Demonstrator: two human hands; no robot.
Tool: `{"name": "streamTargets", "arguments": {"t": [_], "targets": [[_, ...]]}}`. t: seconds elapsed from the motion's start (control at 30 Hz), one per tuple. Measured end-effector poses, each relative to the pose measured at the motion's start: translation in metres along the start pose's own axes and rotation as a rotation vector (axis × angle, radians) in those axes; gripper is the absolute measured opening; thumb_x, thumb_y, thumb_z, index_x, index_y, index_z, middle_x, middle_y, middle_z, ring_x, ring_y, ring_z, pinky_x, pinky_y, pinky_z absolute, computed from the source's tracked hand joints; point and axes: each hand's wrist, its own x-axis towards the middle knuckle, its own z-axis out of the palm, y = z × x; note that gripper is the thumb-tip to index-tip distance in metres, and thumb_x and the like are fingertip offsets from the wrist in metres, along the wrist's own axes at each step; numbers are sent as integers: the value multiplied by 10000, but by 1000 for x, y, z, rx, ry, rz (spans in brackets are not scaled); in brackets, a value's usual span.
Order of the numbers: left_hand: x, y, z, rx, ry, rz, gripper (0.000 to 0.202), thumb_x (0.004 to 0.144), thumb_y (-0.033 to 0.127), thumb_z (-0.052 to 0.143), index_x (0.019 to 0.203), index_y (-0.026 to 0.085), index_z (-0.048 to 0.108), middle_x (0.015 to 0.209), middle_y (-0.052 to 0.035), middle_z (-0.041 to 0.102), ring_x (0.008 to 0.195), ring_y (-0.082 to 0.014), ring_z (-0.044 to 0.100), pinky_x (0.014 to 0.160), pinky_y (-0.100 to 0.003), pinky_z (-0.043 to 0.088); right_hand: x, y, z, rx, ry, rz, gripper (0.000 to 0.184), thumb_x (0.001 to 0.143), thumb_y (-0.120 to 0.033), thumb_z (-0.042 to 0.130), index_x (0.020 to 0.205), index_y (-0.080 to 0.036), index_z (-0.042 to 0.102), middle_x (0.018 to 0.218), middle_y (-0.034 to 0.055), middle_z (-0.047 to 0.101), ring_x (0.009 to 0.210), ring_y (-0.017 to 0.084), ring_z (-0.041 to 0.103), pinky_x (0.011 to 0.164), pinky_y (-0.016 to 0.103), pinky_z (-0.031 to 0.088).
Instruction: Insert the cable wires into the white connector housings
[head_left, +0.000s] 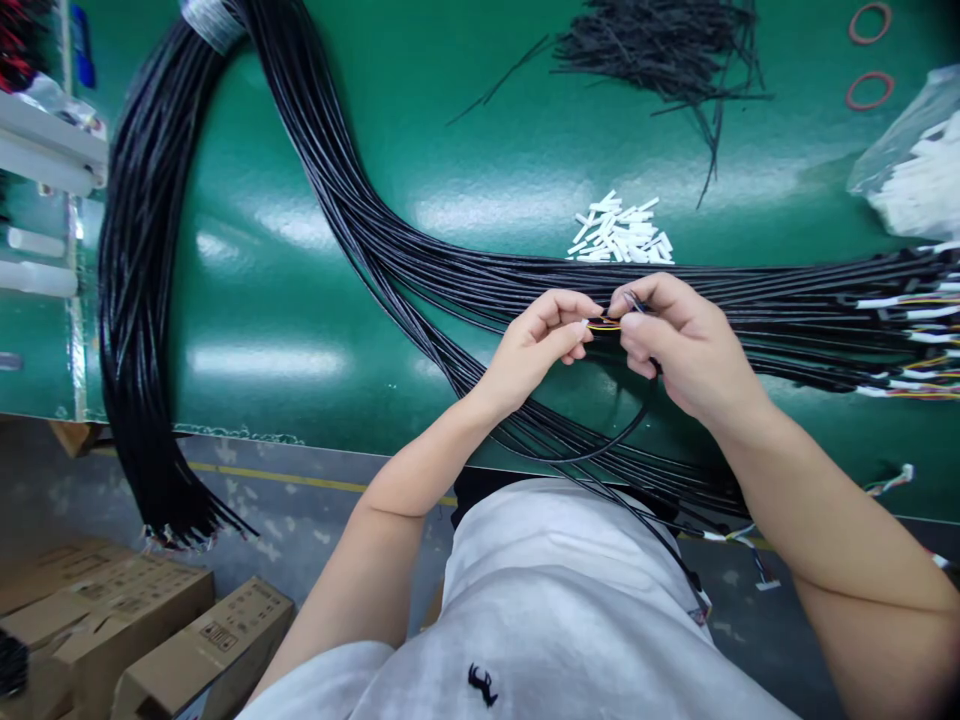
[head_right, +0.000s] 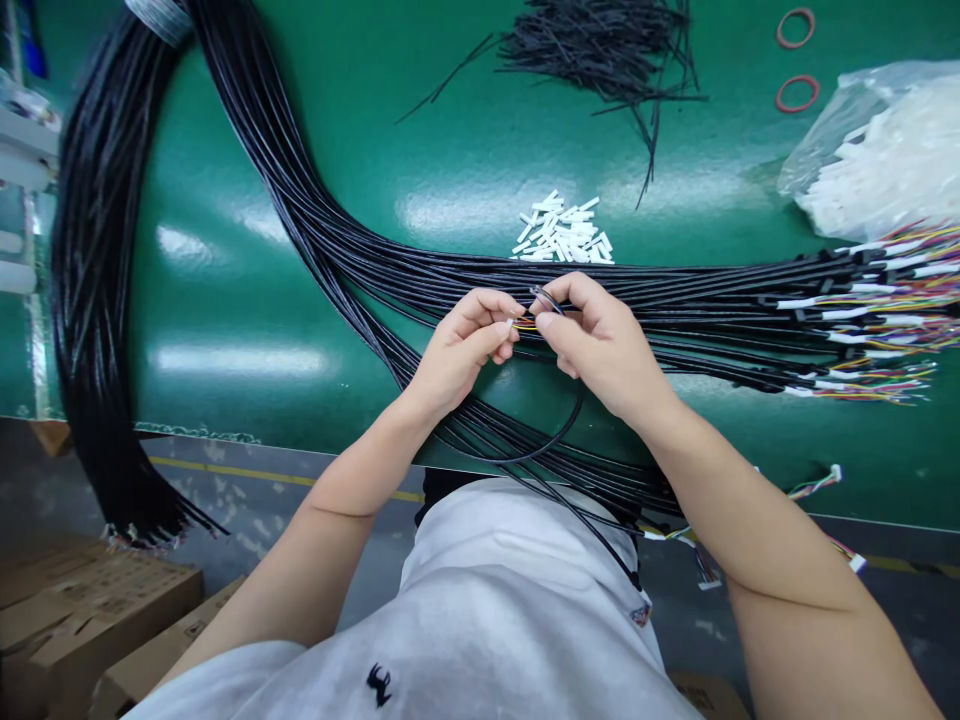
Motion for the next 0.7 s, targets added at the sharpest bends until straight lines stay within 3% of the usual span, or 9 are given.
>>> {"name": "streamTargets", "arguments": {"t": [0.1,0.23,0.4,0.5,0.7], "targets": [[1,0,-1,6,9,12,225,892,388,821,978,199,737,801,45,674,667,-21,601,638,-136,507,2,-7,0,165,11,126,56,868,-246,704,852,-220,657,735,-31,528,531,90,473,429,233,347],[1,3,1,22,39,-25,184,891,351,785,972,197,723,803,40,661,660,-28,582,649,-155,498,4,-10,-2,178,9,128,111,863,-227,725,813,-230,626,785,-30,539,534,79,504,435,227,374],[1,3,1,61,52,-50,221,882,390,775,984,204,711,819,31,658,675,-41,576,663,-176,496,3,-2,-9,-4,-66,22,245,804,-293,876,852,-241,641,761,-49,569,527,82,514,458,235,435],[1,2,1,64,37,-49,254,875,417,787,987,205,707,822,27,659,681,-47,567,666,-187,493,2,-2,-9,-90,-46,12,198,838,-294,862,843,-219,679,746,-45,570,489,64,486,429,229,401],[0,2,2,67,36,-39,271,893,449,783,971,199,711,793,35,641,658,-42,541,648,-184,479,4,-13,-7,274,-73,234,261,845,-312,847,857,-210,607,728,-63,489,475,52,439,379,197,333]]}}
